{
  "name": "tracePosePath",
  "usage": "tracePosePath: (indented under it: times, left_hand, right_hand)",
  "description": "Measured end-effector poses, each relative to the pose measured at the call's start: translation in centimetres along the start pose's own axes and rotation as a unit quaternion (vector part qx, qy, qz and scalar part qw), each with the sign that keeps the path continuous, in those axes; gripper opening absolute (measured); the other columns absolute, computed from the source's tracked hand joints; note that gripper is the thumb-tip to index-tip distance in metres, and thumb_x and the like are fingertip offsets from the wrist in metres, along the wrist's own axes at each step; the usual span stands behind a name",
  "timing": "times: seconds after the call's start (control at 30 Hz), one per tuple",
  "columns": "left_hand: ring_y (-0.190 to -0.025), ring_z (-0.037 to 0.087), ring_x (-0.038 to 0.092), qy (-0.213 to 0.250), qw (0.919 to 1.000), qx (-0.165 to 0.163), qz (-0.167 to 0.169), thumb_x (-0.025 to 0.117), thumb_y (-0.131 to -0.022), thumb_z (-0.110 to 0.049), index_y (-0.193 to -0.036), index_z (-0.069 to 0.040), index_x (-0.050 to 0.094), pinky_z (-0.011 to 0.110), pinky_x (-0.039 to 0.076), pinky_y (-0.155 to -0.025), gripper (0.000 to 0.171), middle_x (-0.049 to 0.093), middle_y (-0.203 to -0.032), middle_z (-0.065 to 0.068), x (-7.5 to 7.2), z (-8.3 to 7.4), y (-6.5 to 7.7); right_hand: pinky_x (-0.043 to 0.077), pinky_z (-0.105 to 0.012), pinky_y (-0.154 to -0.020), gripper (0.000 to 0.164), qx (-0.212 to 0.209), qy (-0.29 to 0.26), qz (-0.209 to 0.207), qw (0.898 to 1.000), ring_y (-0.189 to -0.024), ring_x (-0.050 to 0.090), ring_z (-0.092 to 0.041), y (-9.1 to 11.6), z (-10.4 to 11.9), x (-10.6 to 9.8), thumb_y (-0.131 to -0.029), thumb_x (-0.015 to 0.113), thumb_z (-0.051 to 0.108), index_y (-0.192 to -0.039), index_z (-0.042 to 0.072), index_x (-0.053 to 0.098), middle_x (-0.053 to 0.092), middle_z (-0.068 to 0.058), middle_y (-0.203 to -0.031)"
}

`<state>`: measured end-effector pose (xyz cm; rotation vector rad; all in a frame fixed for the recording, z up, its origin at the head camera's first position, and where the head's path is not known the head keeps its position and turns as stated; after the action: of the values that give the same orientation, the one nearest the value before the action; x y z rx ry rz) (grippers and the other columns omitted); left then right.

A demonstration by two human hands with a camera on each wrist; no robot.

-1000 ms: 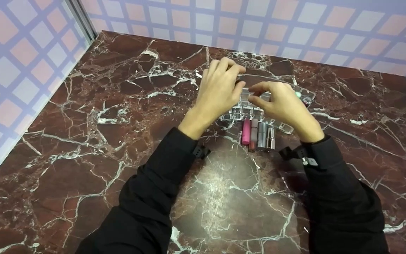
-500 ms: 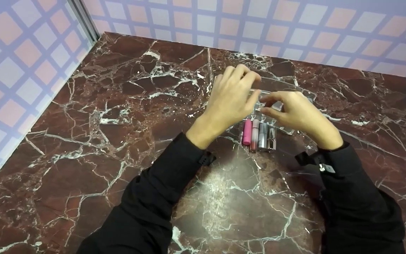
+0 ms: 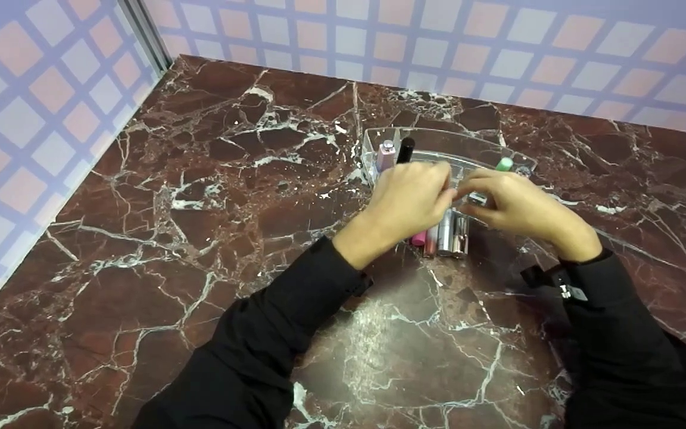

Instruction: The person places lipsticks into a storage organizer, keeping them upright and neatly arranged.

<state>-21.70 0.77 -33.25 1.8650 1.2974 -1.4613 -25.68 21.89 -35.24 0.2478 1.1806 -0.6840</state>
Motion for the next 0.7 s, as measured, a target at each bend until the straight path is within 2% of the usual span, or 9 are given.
tracePosePath:
  times: [0.13,0.27,0.47,0.57,0.7]
  left_hand:
    - [-0.056,0.006,0.05,-0.018,0.9989,0.015,0.04,0.055,-0.108,-0.027,-0.113,-0.008,0.069,0.017,0.043,-0.051,0.025,0.062,-0.077,-0.003,0.8,-0.6,0.2]
    - [-0.056,0.007,0.049,-0.041,0.9965,0.029,0.067,0.058,-0.106,-0.029,-0.112,-0.01,0.071,0.019,0.042,-0.05,0.024,0.06,-0.075,-0.004,1.7,-1.4,0.5]
    - [-0.067,0.011,0.058,-0.087,0.987,0.045,0.128,0.067,-0.098,-0.05,-0.094,-0.016,0.071,0.024,0.049,-0.057,0.034,0.064,-0.079,-0.004,3.1,-2.0,0.8]
    - [-0.075,0.014,0.061,-0.114,0.9809,0.051,0.149,0.068,-0.094,-0.058,-0.095,-0.018,0.071,0.027,0.052,-0.062,0.04,0.067,-0.085,-0.004,3.5,-2.1,0.9]
    - [-0.081,0.016,0.063,-0.139,0.9766,0.06,0.153,0.066,-0.095,-0.058,-0.102,-0.018,0.072,0.03,0.055,-0.068,0.041,0.069,-0.091,-0.002,3.9,-2.3,1.0]
  right_hand:
    - [0.056,-0.049,-0.09,0.032,-0.012,-0.004,0.016,1.0,-0.099,0.069,-0.028,0.5,-0.4,-0.1,-0.086,0.076,-0.007,-0.117,0.003,0.073,0.071,-0.011,-0.118]
    - [0.057,-0.047,-0.088,0.033,-0.024,-0.004,0.026,0.999,-0.096,0.07,-0.026,0.9,-0.7,0.1,-0.084,0.077,-0.007,-0.115,0.002,0.073,0.071,-0.009,-0.114]
    - [0.058,-0.045,-0.081,0.038,-0.034,-0.003,0.051,0.998,-0.089,0.069,-0.023,1.0,-1.0,0.3,-0.08,0.076,-0.011,-0.116,0.003,0.073,0.071,-0.009,-0.117]
    - [0.058,-0.045,-0.082,0.042,-0.036,-0.003,0.067,0.997,-0.093,0.069,-0.024,1.0,-1.1,0.4,-0.078,0.073,-0.014,-0.116,0.004,0.074,0.07,-0.01,-0.121]
    - [0.056,-0.049,-0.091,0.043,-0.036,0.001,0.077,0.996,-0.106,0.069,-0.031,1.0,-1.2,0.4,-0.076,0.072,-0.015,-0.116,0.003,0.074,0.069,-0.01,-0.122]
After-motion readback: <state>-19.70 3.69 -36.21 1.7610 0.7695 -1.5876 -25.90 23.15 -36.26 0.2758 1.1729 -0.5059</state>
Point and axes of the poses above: each hand's wrist, its own y-axis away from the middle knuckle, its own x-axis out of the palm, z = x × y, the point moved 1 cm from there along -y, towards the middle knuckle
